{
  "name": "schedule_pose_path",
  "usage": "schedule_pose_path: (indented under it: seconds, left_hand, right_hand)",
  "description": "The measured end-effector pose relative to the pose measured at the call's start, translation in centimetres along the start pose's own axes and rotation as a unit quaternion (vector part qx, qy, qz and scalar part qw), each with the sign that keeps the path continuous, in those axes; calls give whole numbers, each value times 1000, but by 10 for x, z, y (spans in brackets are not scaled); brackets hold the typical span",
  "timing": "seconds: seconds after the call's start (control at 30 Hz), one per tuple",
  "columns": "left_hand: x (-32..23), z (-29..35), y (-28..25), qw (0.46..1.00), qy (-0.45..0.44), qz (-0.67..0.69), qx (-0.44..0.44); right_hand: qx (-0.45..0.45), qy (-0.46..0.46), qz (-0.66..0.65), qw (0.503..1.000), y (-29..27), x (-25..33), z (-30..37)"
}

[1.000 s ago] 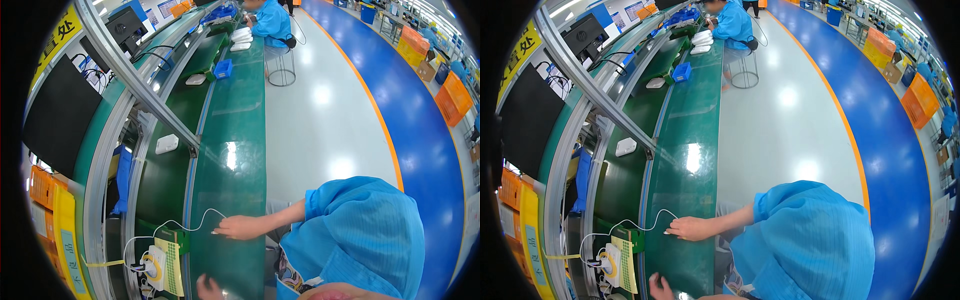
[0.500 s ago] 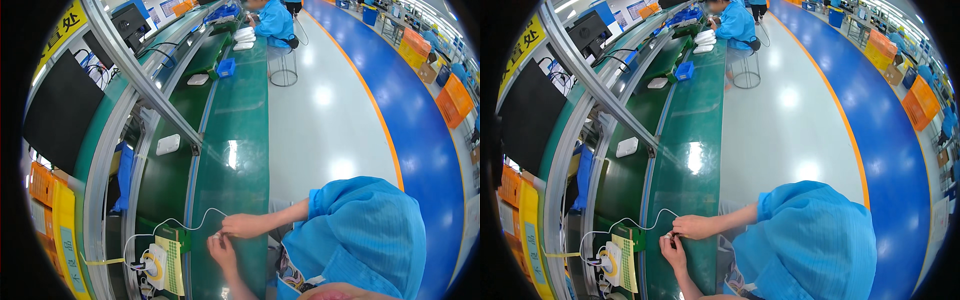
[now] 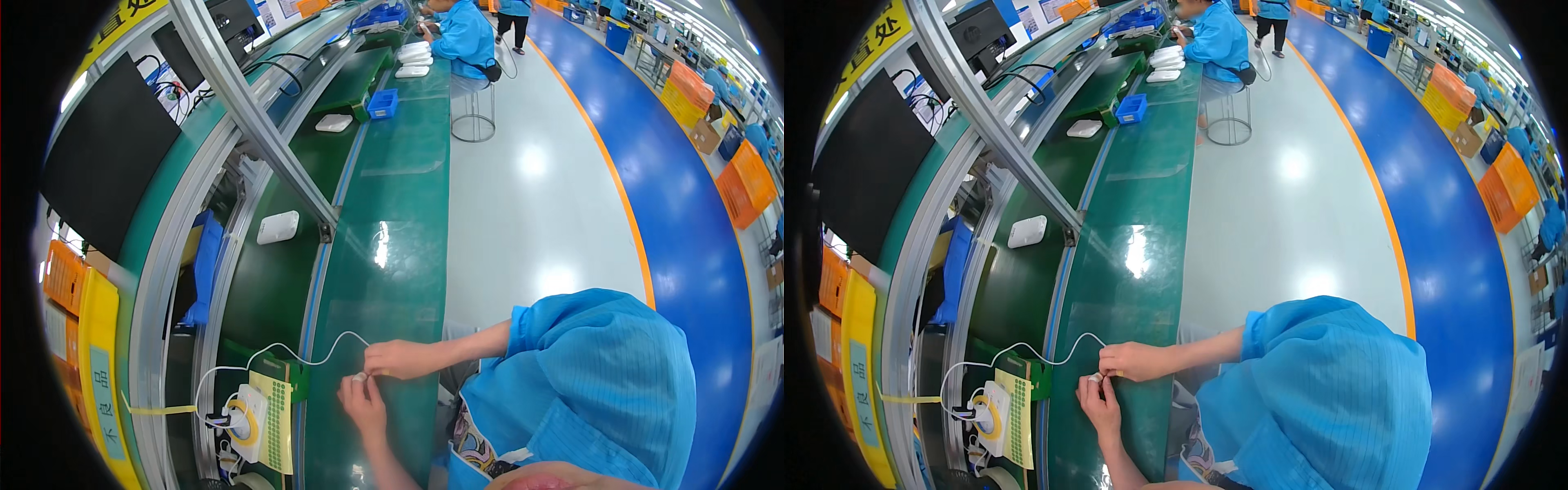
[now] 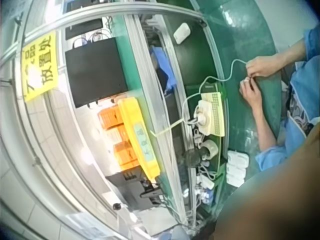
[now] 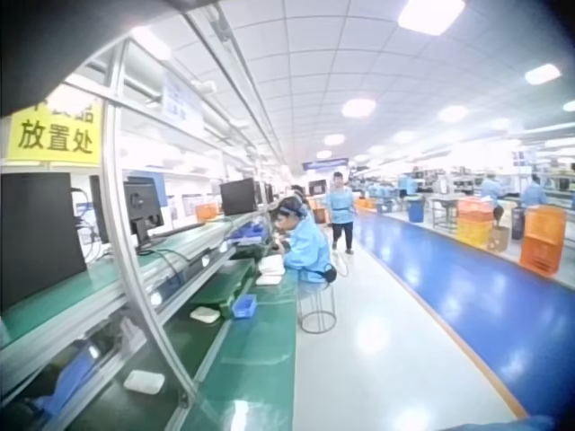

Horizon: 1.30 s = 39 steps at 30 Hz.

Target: Assembling and testing white plastic electronic housings on a factory production line.

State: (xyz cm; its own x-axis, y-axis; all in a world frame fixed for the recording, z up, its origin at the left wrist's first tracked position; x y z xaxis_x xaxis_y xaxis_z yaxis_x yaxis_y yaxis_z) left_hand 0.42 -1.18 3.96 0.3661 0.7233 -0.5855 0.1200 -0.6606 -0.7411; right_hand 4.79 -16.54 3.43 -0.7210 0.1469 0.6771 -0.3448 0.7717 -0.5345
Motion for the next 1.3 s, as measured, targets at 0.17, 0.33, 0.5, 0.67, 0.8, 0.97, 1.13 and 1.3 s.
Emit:
schedule_pose_path:
  seconds: [0.17, 0.33, 0.5, 0.67, 0.8, 0.97, 1.13, 1.3]
  left_hand:
    - [0, 0, 0, 1000, 6, 1, 4]
    - [-1, -1, 0, 999, 34, 17, 1]
    - [0, -2, 0, 999, 35, 8, 4]
    - [0, -3, -3, 998, 41, 39, -7]
    - [4, -3, -5, 996, 44, 71, -15]
    - [9, -1, -11, 992, 7, 119, -36]
    - [24, 5, -7, 974, -59, 211, -54]
    - [23, 1, -5, 974, -58, 210, -62]
  right_hand:
    - [-12, -11, -12, 1000, -3, 3, 0]
    - [0, -9, -14, 1000, -3, 2, 0]
    - [0, -14, -11, 1000, -5, 5, -2]
    - [9, -7, -31, 999, -6, 5, -2]
    - [29, 14, -49, 998, -4, 5, -2]
    - [-1, 14, -8, 1000, -9, 9, -4]
    - [-53, 70, -49, 995, -27, 6, -6]
    - [-66, 83, -35, 994, -57, -33, -36]
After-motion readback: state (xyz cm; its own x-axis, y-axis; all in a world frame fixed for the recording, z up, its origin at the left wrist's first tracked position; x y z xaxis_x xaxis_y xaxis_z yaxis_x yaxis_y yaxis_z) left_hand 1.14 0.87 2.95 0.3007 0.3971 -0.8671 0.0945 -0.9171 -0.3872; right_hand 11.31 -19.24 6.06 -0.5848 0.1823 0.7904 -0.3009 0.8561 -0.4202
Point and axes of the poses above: each hand's wrist, its own z-axis away from the middle knuckle, its own y-axis out of the palm, x = y × z, the point moved 5 cm from there along -z, towards the middle knuckle, and after that the axes turned 4 degrees about x, right-handed, at the moved point
